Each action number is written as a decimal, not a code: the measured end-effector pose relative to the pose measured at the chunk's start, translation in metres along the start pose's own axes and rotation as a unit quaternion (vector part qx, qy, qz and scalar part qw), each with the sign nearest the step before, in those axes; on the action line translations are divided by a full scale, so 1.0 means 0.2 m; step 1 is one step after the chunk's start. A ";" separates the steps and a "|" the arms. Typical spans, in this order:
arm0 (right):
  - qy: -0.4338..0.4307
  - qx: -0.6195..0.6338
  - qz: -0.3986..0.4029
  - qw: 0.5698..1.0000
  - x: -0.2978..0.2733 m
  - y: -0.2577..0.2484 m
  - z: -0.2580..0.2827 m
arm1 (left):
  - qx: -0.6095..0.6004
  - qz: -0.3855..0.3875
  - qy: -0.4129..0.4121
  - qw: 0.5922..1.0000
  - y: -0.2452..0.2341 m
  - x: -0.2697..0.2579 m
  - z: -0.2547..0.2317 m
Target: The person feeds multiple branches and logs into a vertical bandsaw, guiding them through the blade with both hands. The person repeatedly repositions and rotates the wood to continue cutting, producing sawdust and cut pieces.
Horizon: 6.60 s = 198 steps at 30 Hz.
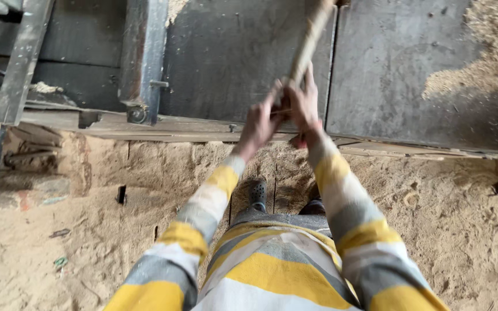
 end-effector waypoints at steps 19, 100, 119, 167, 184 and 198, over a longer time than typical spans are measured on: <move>0.024 -0.529 -0.388 0.755 -0.93 -2.82 0.25 | -0.151 -0.064 -0.230 0.959 1.06 -0.05 -0.01; 0.238 0.356 -0.040 0.903 -2.35 -0.69 -0.40 | -0.410 0.012 -0.543 0.733 0.70 -2.62 -0.65; 0.304 0.388 0.018 0.870 -2.85 -0.27 -0.52 | -0.486 0.012 -0.409 0.772 0.42 -3.18 -0.97; -0.009 -0.116 -0.087 0.989 -0.29 -0.86 0.06 | 0.096 -0.241 -0.298 0.919 0.89 -0.79 -0.38; -0.022 -0.117 -0.143 0.983 -0.56 -0.03 0.19 | 0.168 -0.052 -0.102 0.979 -0.04 -0.35 -0.08; 0.059 -0.084 -0.096 0.990 -0.05 0.20 0.12 | 0.210 -0.102 -0.138 0.963 -0.21 0.12 0.20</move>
Point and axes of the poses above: each hand's wrist, its own x-axis towards the middle knuckle, its own y-axis out of the palm, z = x × y, the point moved 9 cm from there along x, towards the middle knuckle, and after that the axes turned 1 degree about -x, right-handed, at the moved point
